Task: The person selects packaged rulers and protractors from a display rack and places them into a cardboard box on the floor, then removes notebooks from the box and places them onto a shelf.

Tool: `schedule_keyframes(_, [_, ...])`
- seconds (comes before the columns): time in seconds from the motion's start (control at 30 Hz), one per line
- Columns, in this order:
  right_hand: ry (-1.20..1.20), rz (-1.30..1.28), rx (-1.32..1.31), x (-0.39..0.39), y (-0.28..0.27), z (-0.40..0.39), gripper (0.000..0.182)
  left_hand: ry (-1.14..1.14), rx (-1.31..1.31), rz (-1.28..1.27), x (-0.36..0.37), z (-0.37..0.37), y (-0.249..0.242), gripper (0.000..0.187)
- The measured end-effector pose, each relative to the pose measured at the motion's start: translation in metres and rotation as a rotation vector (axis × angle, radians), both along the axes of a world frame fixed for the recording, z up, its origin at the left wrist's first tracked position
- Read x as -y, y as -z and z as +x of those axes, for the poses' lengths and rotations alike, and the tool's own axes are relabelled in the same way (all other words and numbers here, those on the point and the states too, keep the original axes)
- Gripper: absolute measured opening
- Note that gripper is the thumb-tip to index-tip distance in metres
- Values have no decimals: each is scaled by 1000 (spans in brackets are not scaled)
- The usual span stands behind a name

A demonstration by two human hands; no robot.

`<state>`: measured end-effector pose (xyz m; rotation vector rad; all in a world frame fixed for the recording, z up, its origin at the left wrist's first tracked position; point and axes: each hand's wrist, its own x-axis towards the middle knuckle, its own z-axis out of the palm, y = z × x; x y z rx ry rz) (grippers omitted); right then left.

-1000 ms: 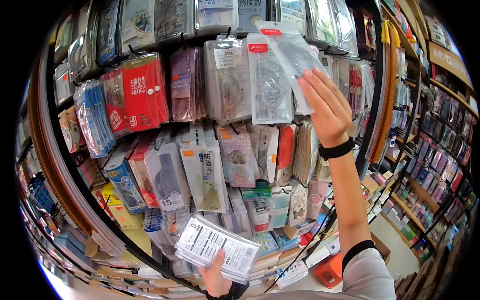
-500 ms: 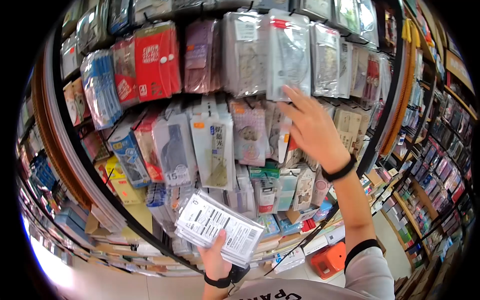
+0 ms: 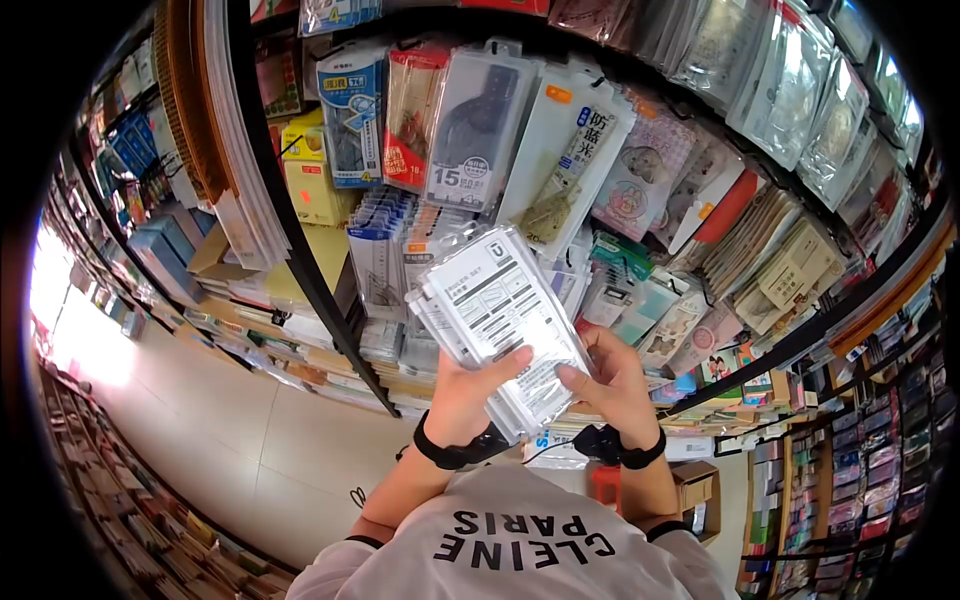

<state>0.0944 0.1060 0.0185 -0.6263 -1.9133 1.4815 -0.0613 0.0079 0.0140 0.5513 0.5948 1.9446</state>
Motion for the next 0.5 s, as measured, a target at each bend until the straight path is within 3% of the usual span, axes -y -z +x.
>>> schedule_keyframes(0.17, [109, -217, -115, 8, 4, 5, 21, 72, -87, 6, -2, 2, 11, 61])
schedule_keyframes(0.27, [347, 306, -147, 23, 28, -7, 32, 102, -74, 15, -6, 6, 22, 60])
schedule_keyframes(0.3, [256, 575, -1, 25, 26, -6, 48, 93, -53, -23, -5, 9, 24, 58])
schedule_keyframes(0.37, [259, 592, 194, 42, 16, -11, 60, 74, -13, -101, -5, 15, 26, 54])
schedule_keyframes(0.5, [106, 223, 10, 33, 32, -2, 62, 136, 12, -68, -3, 18, 35, 48])
